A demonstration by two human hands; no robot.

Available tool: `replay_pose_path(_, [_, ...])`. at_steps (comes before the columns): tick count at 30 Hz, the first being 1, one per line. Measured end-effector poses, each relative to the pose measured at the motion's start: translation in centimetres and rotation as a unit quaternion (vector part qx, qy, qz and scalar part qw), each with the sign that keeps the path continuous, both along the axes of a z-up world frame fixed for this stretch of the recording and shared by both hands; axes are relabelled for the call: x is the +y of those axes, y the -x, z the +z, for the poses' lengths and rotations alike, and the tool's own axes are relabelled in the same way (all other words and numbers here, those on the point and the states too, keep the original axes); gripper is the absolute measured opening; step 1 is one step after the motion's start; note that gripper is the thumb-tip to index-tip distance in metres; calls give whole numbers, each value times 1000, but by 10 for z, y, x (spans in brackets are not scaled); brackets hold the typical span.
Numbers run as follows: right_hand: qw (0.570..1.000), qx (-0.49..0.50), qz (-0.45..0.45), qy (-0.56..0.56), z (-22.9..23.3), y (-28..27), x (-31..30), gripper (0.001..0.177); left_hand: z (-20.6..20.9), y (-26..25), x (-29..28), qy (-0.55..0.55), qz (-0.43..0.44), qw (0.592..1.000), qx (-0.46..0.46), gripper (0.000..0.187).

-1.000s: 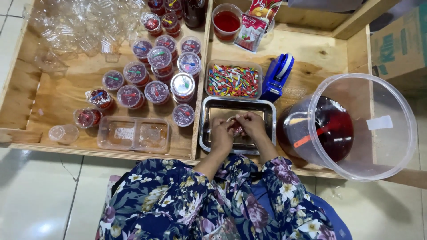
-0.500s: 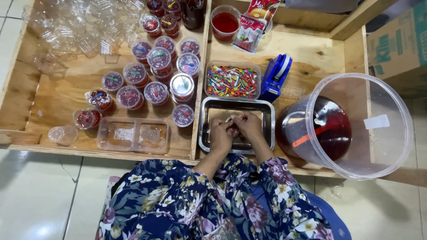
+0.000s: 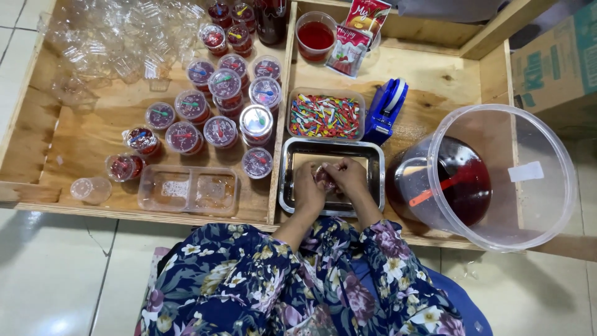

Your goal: Preparing small jelly cups by scooping jelly from a large container and adding sprinkles as a topping.

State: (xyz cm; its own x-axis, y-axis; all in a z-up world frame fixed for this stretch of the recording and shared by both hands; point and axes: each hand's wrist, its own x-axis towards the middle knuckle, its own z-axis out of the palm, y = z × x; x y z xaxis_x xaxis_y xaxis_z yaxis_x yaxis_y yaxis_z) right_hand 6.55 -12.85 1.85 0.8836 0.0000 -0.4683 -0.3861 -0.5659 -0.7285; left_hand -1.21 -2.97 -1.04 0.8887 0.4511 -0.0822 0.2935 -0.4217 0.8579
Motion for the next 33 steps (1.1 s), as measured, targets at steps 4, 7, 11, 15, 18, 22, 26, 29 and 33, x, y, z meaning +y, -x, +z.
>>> replay_pose_path(4, [1000,6,11,11,-5,-5,0,39,1,-5,4,40,-2,999,17,57])
replay_pose_path(7, [999,14,25,33,-9,-5,0,39,3,-5,4,51,-8,997,52,61])
replay_pose_path(11, [997,23,32,60,11,3,9,37,-6,-9,5,50,-3,998,45,65])
replay_pose_path(15, [993,7,64,98,9,2,8,42,-16,-12,5,35,-2,999,19,60])
replay_pose_path(18, [998,-1,55,44,-9,-6,0,37,-34,-15,5,37,3,999,22,61])
replay_pose_path(22, [997,10,46,-56,-37,-14,-22,34,-39,-15,4,37,2,999,20,59])
replay_pose_path(26, [988,45,28,-147,-46,-12,-31,26,-40,-14,4,36,1,999,16,61])
replay_pose_path(29, [993,22,25,-115,-40,-12,-25,21,-40,-16,4,37,5,999,19,60])
replay_pose_path(33, [999,-14,10,-52,-62,-17,-22,10,-44,-20,3,45,7,999,18,60])
